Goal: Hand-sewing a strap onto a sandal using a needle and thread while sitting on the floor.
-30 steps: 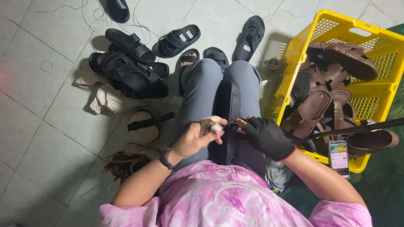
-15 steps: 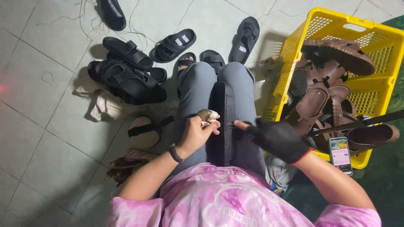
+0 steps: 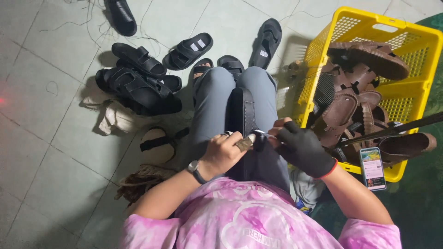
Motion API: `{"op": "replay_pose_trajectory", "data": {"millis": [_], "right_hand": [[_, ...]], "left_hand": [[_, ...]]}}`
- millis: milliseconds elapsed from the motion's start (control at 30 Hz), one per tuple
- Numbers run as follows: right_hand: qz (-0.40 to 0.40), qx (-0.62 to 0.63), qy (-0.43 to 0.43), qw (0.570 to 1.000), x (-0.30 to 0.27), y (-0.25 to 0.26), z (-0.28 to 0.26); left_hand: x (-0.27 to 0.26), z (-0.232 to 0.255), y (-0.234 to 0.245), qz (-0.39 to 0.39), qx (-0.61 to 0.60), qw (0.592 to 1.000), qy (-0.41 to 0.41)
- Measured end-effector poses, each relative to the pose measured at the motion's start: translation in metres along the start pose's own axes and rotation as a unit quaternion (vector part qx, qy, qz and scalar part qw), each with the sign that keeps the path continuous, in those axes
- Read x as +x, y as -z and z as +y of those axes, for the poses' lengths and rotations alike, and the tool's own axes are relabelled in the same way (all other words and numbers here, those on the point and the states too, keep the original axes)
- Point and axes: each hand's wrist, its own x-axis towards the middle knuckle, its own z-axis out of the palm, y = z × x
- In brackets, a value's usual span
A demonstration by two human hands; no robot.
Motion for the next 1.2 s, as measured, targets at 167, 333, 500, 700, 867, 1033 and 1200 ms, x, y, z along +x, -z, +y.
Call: {"op": "replay_pose_trajectory", "data": {"millis": [167, 333, 500, 700, 867, 1033, 1200], "right_hand": [[-0.116, -0.118, 0.039, 0.985, -0.003, -0.013, 0.0], [-0.121, -0.054, -0.043, 0.99, 0.001, -0.01, -0.002], [0.291, 0.035, -0.047, 0.955, 0.021, 0.046, 0.038], [0.038, -0.417, -0.07, 0.905, 0.004, 0.004, 0.037], [-0.012, 0.04, -0.031, 0.999, 0.005, -0.032, 0.006], [-0.009, 0.102, -0.102, 0.989, -0.017, -0.029, -0.013], [-0.018, 0.268, -0.169, 0.948, -0.002, -0.016, -0.028]], "left_hand": [[-0.016, -0.008, -0.022, 0.032, 0.041, 0.993, -0.101], [-0.026, 0.0, -0.013, 0.042, 0.016, 0.997, -0.07], [-0.019, 0.004, 0.005, -0.015, -0.096, 0.995, -0.011], [-0.049, -0.025, -0.013, -0.147, 0.129, 0.976, 0.1], [-0.02, -0.024, 0.01, -0.192, -0.229, 0.945, 0.131], [0.007, -0.034, 0.012, -0.082, -0.513, 0.804, 0.289], [0.04, -0.057, -0.006, -0.071, -0.58, 0.736, 0.341]]}}
